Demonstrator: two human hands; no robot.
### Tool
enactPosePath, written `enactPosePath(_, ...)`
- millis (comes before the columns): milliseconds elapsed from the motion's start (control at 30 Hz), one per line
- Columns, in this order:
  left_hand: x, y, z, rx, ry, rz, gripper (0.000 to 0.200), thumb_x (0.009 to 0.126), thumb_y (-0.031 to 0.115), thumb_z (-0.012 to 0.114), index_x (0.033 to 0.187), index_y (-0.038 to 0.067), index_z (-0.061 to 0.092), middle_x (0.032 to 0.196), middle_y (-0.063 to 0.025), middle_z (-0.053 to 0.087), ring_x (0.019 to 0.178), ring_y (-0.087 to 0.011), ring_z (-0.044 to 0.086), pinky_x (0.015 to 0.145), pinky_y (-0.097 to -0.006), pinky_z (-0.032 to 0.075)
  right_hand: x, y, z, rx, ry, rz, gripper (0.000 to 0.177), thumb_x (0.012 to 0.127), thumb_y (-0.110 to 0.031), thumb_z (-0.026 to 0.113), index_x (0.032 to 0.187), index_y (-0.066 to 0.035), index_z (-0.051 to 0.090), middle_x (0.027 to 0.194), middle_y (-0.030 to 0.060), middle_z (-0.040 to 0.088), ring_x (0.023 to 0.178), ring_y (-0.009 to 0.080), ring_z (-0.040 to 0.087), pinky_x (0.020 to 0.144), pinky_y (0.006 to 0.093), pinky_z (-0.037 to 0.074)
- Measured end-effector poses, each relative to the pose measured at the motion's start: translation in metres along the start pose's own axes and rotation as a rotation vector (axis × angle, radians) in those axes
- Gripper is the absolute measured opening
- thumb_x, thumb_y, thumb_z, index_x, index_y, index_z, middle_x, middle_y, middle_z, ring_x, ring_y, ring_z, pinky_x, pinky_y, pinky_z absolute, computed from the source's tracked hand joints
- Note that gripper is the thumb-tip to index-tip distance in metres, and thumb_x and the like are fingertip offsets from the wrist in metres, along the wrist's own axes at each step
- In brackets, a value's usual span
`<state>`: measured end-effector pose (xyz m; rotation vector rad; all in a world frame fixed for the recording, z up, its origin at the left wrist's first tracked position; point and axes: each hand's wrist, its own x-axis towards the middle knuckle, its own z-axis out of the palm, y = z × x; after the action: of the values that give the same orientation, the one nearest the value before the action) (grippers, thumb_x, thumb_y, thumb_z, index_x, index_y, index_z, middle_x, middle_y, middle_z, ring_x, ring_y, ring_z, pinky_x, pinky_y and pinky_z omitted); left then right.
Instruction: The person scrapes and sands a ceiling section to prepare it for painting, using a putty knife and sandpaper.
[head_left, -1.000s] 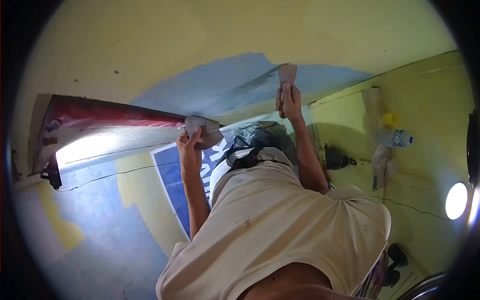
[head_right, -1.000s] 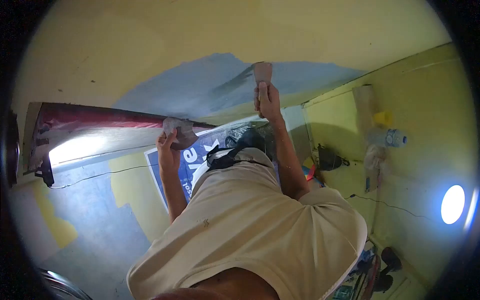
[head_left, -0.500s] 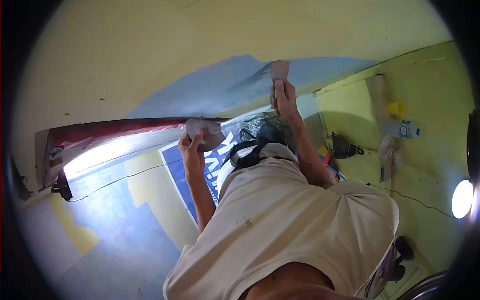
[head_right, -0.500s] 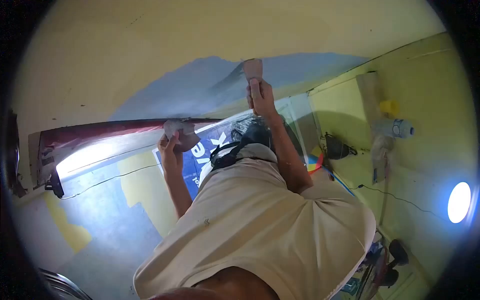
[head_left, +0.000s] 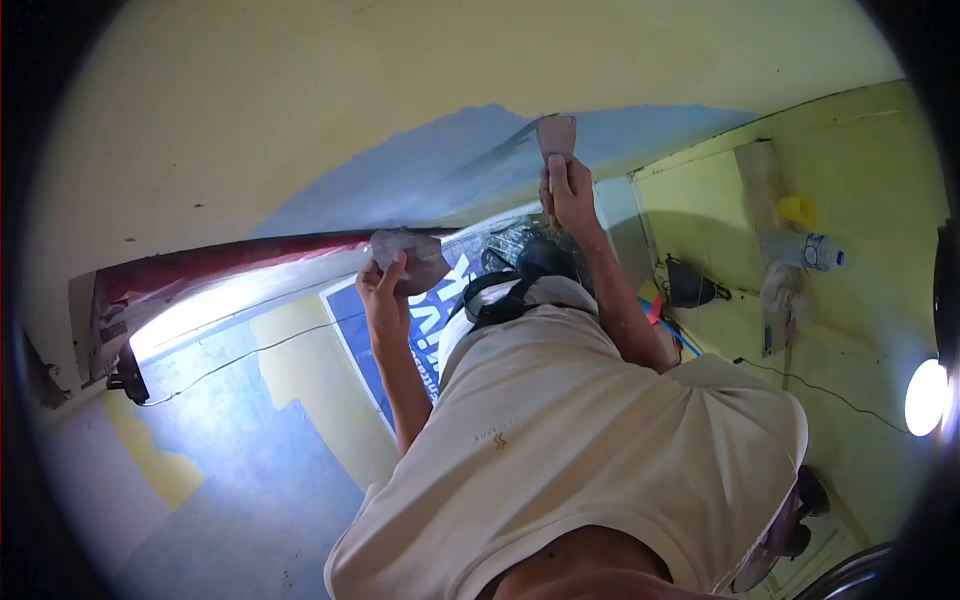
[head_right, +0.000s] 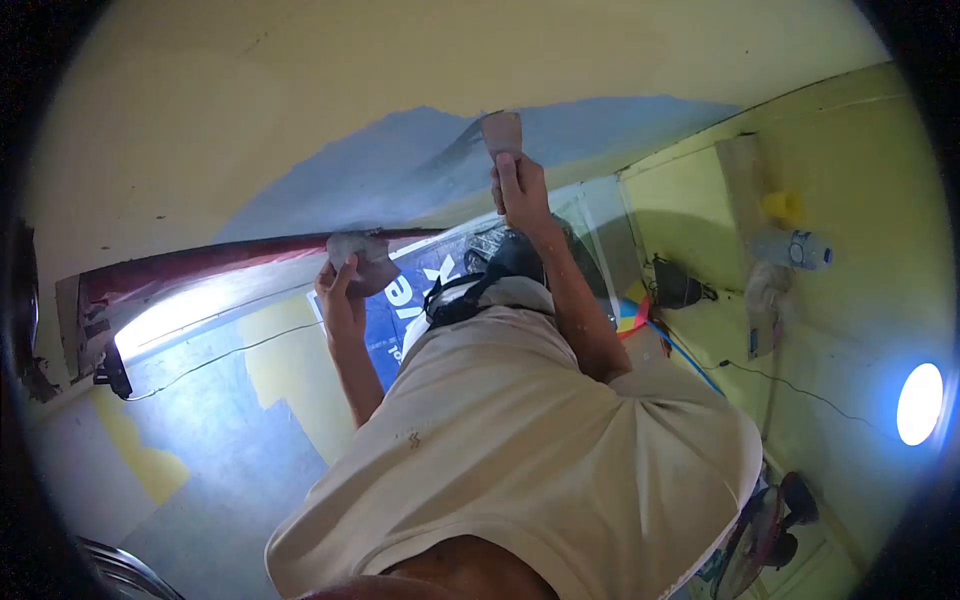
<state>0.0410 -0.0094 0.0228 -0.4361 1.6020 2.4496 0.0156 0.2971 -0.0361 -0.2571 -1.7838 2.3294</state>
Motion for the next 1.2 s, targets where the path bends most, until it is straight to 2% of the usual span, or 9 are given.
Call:
enactPosePath(433,-0.003,0.004,0.003,-0.003,-0.002,-0.02,0.017,0.085,0.001,0.07,0.102,-0.001,0.066,0.097,-0.0064,0.069,0.087,-0.0128,0.063,0.08,-0.026,0.047,-0.007,0.001,-0.003,-0.072,0.043,0.081,0.039,0.103,-0.034,0.047,0.084,0.0,0.052,0.052,-0.0008,0.045,0.038,0.0066,0.041,0.036,0.0247,0.033)
enactPosePath(533,-0.003,0.0,-0.001,-0.014,0.015,-0.014,0.017,0.085,0.0,0.069,0.102,0.0,0.066,0.097,-0.0055,0.068,0.087,-0.0116,0.062,0.08,-0.0259,0.045,0.0,-0.021,0.018,0.01,0.013,-0.073,0.04,0.103,-0.034,0.046,0.084,0.0,0.052,0.052,-0.001,0.044,0.038,0.0066,0.041,0.035,0.0246,0.033)
enactPosePath(600,0.002,-0.003,-0.012,-0.022,-0.001,-0.04,0.018,0.085,0.0,0.069,0.103,0.0,0.066,0.097,-0.0051,0.068,0.087,-0.0118,0.062,0.08,-0.0263,0.045,-0.006,-0.015,0.011,-0.042,0.039,-0.007,0.042,0.104,-0.036,0.045,0.083,0.0,0.052,0.051,-0.001,0.043,0.037,0.0068,0.041,0.035,0.0249,0.032)
enactPosePath(667,0.002,-0.003,-0.014,0.039,-0.047,0.01,0.023,0.088,0.007,0.068,0.108,-0.003,0.063,0.101,-0.009,0.068,0.093,-0.0163,0.065,0.084,-0.0301,0.05,-0.004,0.004,-0.002,-0.054,0.056,0.026,0.043,0.103,-0.037,0.045,0.082,0.0,0.052,0.051,-0.0008,0.043,0.037,0.0072,0.041,0.035,0.0255,0.032)
enactPosePath(800,-0.003,-0.005,-0.013,0.018,-0.034,-0.009,0.021,0.087,0.006,0.068,0.106,-0.002,0.063,0.1,-0.0083,0.068,0.091,-0.0161,0.065,0.083,-0.0306,0.049,0.001,-0.035,0.021,-0.009,0.012,-0.045,0.044,0.103,-0.037,0.046,0.079,-0.001,0.052,0.049,-0.0009,0.043,0.037,0.0073,0.041,0.035,0.0254,0.032)
enactPosePath(867,0.002,-0.001,-0.01,-0.013,-0.032,0.003,0.018,0.086,0.002,0.069,0.103,-0.002,0.065,0.097,-0.0073,0.068,0.086,-0.0143,0.064,0.08,-0.0284,0.048,0.003,-0.015,0.011,-0.027,0.029,-0.038,0.043,0.103,-0.037,0.047,0.079,-0.001,0.052,0.05,-0.0009,0.043,0.038,0.0073,0.041,0.035,0.0252,0.031)
enactPosePath(933,0.002,-0.002,-0.014,0.04,-0.041,0.015,0.019,0.088,0.006,0.068,0.105,-0.001,0.064,0.099,-0.0084,0.068,0.089,-0.0165,0.065,0.082,-0.0313,0.049,-0.003,-0.018,0.005,-0.072,0.019,0.025,0.043,0.103,-0.036,0.047,0.079,-0.001,0.052,0.051,-0.0006,0.044,0.038,0.0074,0.042,0.036,0.0254,0.031)
enactPosePath(1067,0.003,-0.003,-0.017,0.036,-0.047,-0.036,0.021,0.088,0.007,0.067,0.107,-0.002,0.063,0.101,-0.0089,0.067,0.091,-0.0175,0.065,0.083,-0.0326,0.05,0.001,-0.052,0.031,-0.005,0.001,-0.045,0.043,0.103,-0.035,0.046,0.079,0.0,0.051,0.051,-0.0006,0.044,0.037,0.0074,0.041,0.035,0.0256,0.031)
enactPosePath(1200,0.002,0.003,-0.01,0.025,-0.061,0.019,0.019,0.089,0.006,0.066,0.105,-0.002,0.063,0.101,-0.0085,0.067,0.091,-0.0168,0.065,0.084,-0.0321,0.05,-0.004,-0.018,0.014,-0.008,0.031,0.036,0.043,0.103,-0.035,0.046,0.079,0.0,0.051,0.052,-0.0004,0.045,0.038,0.0069,0.041,0.035,0.0258,0.032)
